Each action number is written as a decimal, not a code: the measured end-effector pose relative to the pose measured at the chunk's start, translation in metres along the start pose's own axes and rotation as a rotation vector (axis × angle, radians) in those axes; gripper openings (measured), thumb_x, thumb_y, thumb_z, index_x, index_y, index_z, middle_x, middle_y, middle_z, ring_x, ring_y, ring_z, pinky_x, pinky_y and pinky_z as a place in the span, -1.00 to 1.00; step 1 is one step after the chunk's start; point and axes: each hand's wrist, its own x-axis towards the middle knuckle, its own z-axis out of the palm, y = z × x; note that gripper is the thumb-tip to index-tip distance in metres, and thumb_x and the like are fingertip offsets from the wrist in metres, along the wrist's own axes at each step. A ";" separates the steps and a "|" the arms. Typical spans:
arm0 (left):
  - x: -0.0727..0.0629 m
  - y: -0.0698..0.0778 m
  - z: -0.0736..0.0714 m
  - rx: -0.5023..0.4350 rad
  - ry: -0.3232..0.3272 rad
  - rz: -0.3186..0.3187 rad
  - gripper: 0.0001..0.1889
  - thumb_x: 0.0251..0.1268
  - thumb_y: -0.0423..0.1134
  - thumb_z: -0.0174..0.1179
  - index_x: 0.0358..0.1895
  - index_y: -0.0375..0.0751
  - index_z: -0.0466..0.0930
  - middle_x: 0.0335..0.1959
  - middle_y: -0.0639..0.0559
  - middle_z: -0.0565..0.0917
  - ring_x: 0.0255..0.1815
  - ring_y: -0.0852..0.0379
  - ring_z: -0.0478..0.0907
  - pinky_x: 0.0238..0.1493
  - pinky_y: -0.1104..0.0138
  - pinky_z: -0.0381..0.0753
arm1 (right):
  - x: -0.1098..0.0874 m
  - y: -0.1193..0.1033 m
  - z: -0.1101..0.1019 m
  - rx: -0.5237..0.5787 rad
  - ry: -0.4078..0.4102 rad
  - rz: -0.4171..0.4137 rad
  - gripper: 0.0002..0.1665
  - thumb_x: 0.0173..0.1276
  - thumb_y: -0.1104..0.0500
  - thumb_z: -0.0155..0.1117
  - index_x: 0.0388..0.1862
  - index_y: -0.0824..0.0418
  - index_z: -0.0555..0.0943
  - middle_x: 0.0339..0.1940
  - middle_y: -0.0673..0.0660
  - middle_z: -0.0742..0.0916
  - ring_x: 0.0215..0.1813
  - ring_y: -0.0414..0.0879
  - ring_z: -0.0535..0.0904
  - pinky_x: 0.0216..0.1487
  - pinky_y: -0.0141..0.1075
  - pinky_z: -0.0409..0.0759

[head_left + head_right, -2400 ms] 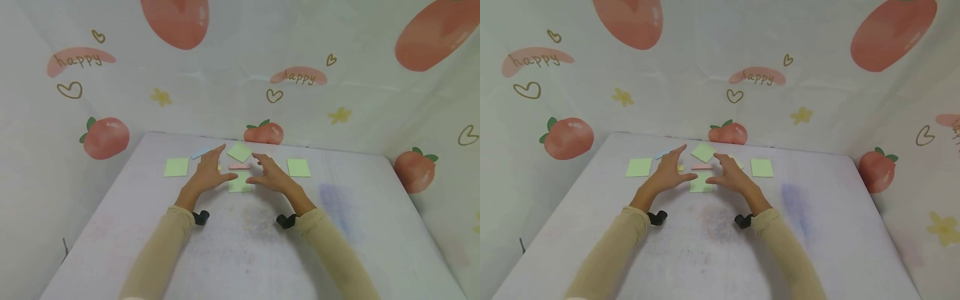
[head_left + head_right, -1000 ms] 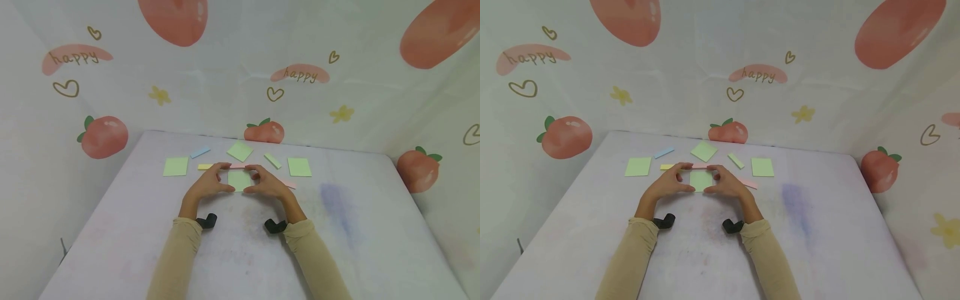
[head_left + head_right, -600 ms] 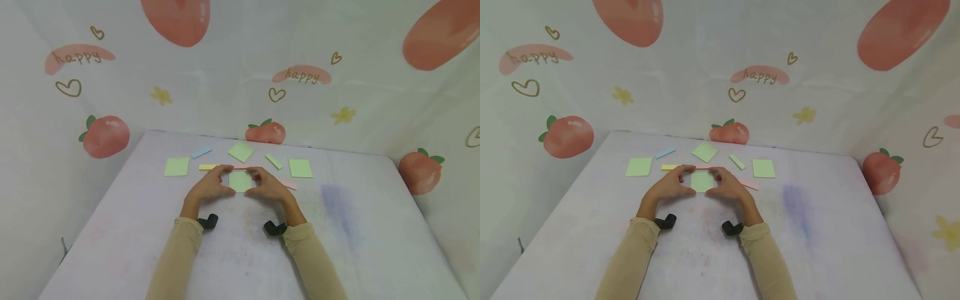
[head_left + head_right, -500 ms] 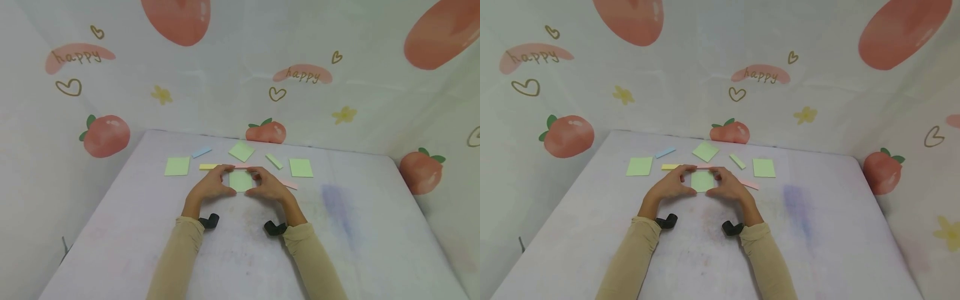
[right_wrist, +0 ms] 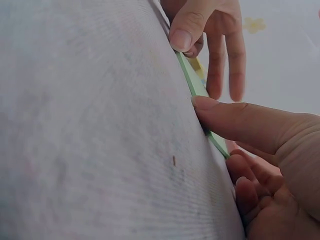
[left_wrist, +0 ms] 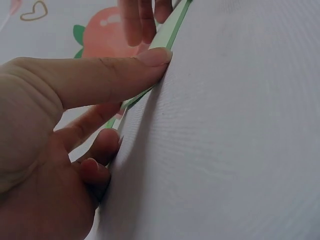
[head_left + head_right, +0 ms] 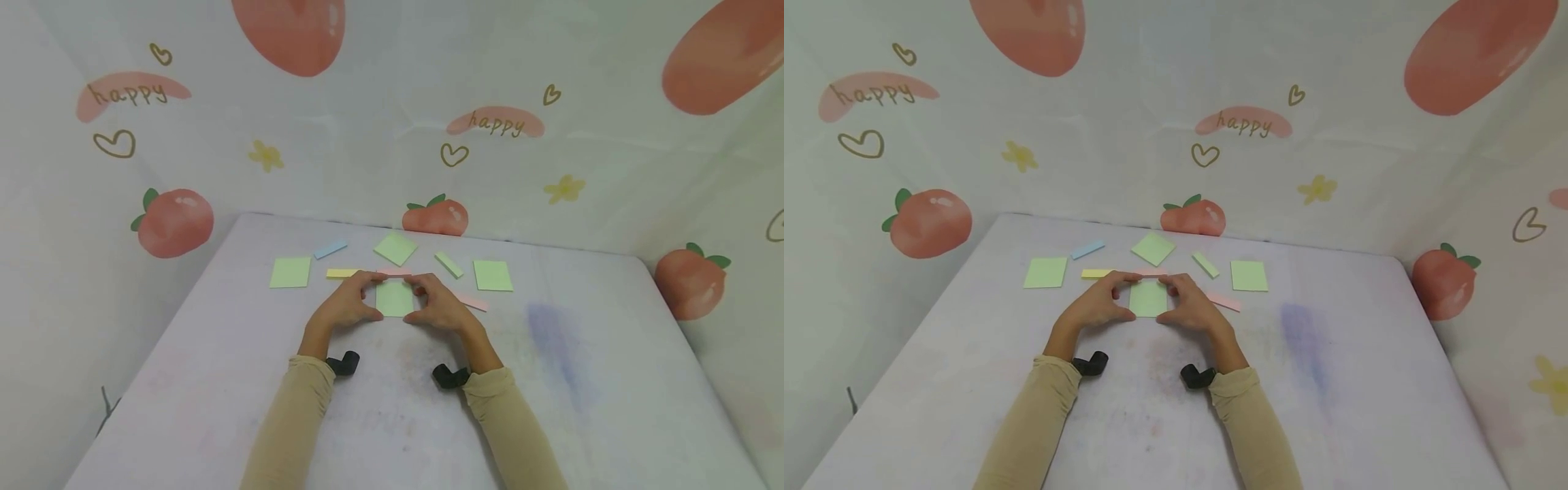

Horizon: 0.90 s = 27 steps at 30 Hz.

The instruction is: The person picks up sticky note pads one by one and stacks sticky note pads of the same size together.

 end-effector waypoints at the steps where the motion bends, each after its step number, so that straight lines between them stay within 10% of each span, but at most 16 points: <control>1: 0.000 0.000 0.000 -0.011 -0.002 0.003 -0.18 0.07 -0.25 0.56 0.46 0.08 0.42 0.36 0.01 0.46 0.08 -0.04 0.40 0.09 0.14 0.46 | 0.000 0.000 0.000 -0.004 -0.001 0.001 -0.10 0.16 0.19 0.59 0.47 0.22 0.40 0.33 0.25 0.47 0.32 0.14 0.48 0.25 -0.07 0.52; 12: 0.001 0.001 0.002 -0.050 -0.016 0.081 -0.16 0.03 -0.38 0.54 0.45 0.09 0.44 0.31 -0.01 0.42 0.06 -0.03 0.42 0.12 0.18 0.50 | 0.001 0.000 0.003 -0.054 0.015 -0.015 -0.05 0.14 0.18 0.61 0.49 0.19 0.40 0.23 0.26 0.39 0.26 0.13 0.48 0.23 -0.09 0.54; 27: 0.001 0.007 0.000 -0.116 -0.020 -0.009 -0.13 0.03 -0.30 0.56 0.47 0.20 0.39 0.28 0.01 0.42 0.14 -0.01 0.48 0.15 0.15 0.57 | 0.001 -0.002 -0.001 0.163 0.037 0.018 -0.17 0.22 0.29 0.51 0.46 0.31 0.42 0.36 0.27 0.41 0.08 0.06 0.68 -0.08 -0.40 0.63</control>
